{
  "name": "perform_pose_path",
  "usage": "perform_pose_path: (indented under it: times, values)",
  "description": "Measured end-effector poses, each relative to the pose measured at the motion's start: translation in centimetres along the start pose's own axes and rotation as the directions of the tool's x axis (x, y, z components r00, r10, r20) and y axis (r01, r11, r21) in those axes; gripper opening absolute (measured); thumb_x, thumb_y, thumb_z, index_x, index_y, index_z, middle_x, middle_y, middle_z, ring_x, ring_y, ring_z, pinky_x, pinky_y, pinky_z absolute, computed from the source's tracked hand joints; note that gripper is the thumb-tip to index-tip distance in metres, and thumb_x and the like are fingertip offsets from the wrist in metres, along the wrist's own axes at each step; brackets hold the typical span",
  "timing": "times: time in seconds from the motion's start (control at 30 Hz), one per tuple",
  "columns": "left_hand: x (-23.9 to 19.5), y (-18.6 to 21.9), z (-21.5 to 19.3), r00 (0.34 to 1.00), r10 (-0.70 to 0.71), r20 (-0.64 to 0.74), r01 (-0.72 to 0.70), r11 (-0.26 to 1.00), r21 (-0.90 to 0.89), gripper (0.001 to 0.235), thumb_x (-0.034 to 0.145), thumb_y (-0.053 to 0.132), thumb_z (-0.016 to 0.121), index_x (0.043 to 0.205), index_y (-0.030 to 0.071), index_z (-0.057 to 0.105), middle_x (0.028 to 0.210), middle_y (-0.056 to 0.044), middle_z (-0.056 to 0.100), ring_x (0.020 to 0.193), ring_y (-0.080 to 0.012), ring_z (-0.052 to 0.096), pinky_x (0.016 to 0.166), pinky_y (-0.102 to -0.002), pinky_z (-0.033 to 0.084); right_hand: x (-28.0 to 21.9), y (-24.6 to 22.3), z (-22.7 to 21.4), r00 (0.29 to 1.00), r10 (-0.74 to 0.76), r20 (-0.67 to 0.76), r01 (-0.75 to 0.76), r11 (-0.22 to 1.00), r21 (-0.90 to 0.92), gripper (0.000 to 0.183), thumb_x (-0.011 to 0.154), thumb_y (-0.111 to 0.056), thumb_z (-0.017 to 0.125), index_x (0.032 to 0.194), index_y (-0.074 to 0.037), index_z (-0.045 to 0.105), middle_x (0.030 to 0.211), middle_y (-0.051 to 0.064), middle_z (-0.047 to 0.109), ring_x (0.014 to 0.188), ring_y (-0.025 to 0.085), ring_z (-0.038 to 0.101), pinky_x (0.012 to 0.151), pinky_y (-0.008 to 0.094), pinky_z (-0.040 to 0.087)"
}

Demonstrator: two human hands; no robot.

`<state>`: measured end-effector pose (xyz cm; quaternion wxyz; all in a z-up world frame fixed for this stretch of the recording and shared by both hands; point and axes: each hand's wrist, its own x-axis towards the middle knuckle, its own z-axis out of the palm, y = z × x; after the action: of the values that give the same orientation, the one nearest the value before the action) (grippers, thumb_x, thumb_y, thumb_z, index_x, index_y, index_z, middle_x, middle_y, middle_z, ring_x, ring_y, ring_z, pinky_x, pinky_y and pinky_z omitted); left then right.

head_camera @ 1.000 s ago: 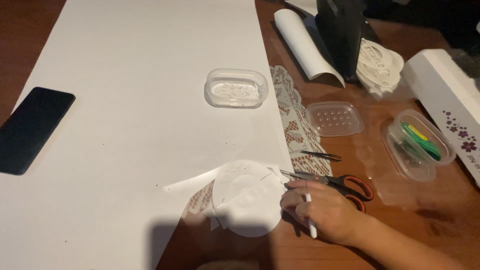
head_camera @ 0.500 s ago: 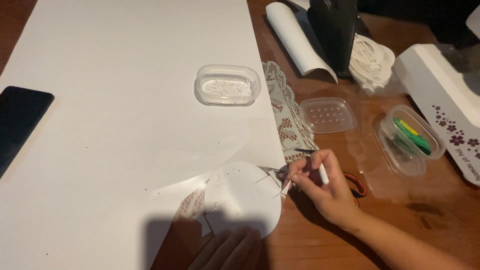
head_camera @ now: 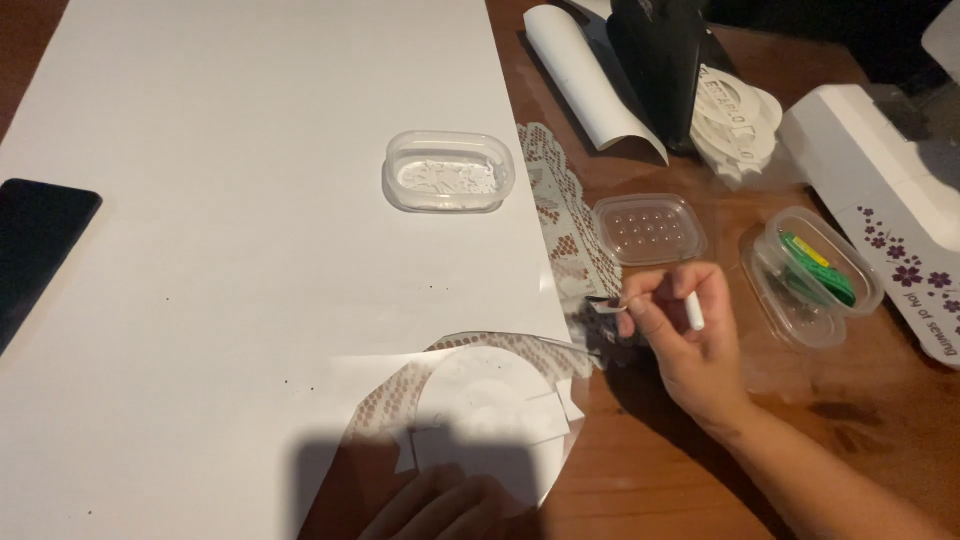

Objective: The person uses a pen to trace a design onto a sheet of white paper. They then use scissors to cut out the traced shape from the paper. The person also handles a transparent sheet with a logo and a smartphone during the process.

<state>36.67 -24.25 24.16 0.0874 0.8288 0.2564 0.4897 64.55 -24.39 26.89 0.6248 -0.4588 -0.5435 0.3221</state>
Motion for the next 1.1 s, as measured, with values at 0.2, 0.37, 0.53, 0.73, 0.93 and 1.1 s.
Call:
perform_pose_path:
  times: [0.2, 0.37, 0.53, 0.73, 0.93, 1.1]
  values:
    - [-3.2, -2.8, -0.7, 0.968, 0.090, 0.234, -0.051, 0.985, -0.166, 0.018, 0.103, 0.022, 0.057, 0.093, 0.013, 0.067, 0.106, 0.005, 0.075, 0.089, -0.0167, 0.068, 0.091, -0.025, 0.055, -1.2, -0.8, 0.6, 0.998, -0.056, -0.024, 0.053, 0.993, -0.109, 0.031, 0.100, 0.009, 0.051, 0.102, -0.013, 0.030, 0.096, 0.018, 0.059, 0.075, 0.022, 0.065, 0.073, 0.031, 0.059]
    - [-0.9, 0.6, 0.5, 0.988, -0.155, -0.018, 0.155, 0.984, 0.081, 0.043, 0.092, 0.055, 0.071, 0.118, 0.022, 0.071, 0.099, 0.005, 0.079, 0.081, -0.0097, 0.078, 0.071, -0.025, 0.061, -2.7, -2.1, 4.0, 0.945, 0.201, 0.260, -0.281, 0.902, 0.326, 0.028, 0.098, 0.009, 0.055, 0.098, -0.010, 0.034, 0.097, 0.020, 0.063, 0.082, 0.033, 0.071, 0.077, 0.042, 0.058]
    - [2.1, 2.4, -0.8, 0.966, -0.164, 0.200, 0.199, 0.965, -0.172, 0.044, 0.099, 0.016, 0.061, 0.143, 0.017, 0.056, 0.113, 0.004, 0.072, 0.090, -0.0160, 0.076, 0.071, -0.031, 0.059, -4.8, -3.3, 5.7, 0.902, 0.206, 0.380, -0.343, 0.877, 0.338, 0.031, 0.097, 0.007, 0.059, 0.093, -0.009, 0.033, 0.087, 0.029, 0.066, 0.077, 0.034, 0.070, 0.072, 0.041, 0.061]
    - [-0.9, 2.7, -0.9, 0.900, -0.287, 0.327, 0.354, 0.920, -0.169, 0.026, 0.098, 0.028, 0.067, 0.122, 0.019, 0.061, 0.092, -0.009, 0.058, 0.085, -0.0384, 0.066, 0.060, -0.053, 0.045, -8.0, -0.3, 5.4, 0.976, 0.191, 0.107, -0.212, 0.947, 0.240, 0.043, 0.078, 0.021, 0.067, 0.090, -0.011, 0.041, 0.081, 0.030, 0.077, 0.070, 0.032, 0.080, 0.070, 0.037, 0.066]
    - [5.2, -1.2, -7.9, 0.599, -0.412, 0.686, 0.535, 0.844, 0.040, 0.033, 0.084, 0.041, 0.055, 0.108, 0.018, 0.060, 0.099, -0.010, 0.064, 0.100, -0.0389, 0.065, 0.076, -0.053, 0.051, -7.9, 1.1, 4.4, 0.987, 0.102, 0.126, -0.115, 0.989, 0.095, 0.038, 0.077, 0.019, 0.063, 0.082, -0.012, 0.041, 0.113, 0.035, 0.078, 0.092, 0.035, 0.083, 0.084, 0.039, 0.067]
    - [4.2, -16.7, -16.1, 0.963, -0.268, -0.018, 0.233, 0.801, 0.552, 0.017, 0.103, 0.018, 0.059, 0.112, 0.012, 0.072, 0.109, -0.003, 0.073, 0.093, -0.0251, 0.070, 0.077, -0.042, 0.055, -7.4, 1.3, 4.5, 0.996, 0.083, -0.030, -0.083, 0.997, 0.000, 0.041, 0.074, 0.021, 0.059, 0.083, -0.011, 0.035, 0.105, 0.036, 0.075, 0.077, 0.031, 0.080, 0.106, 0.046, 0.058]
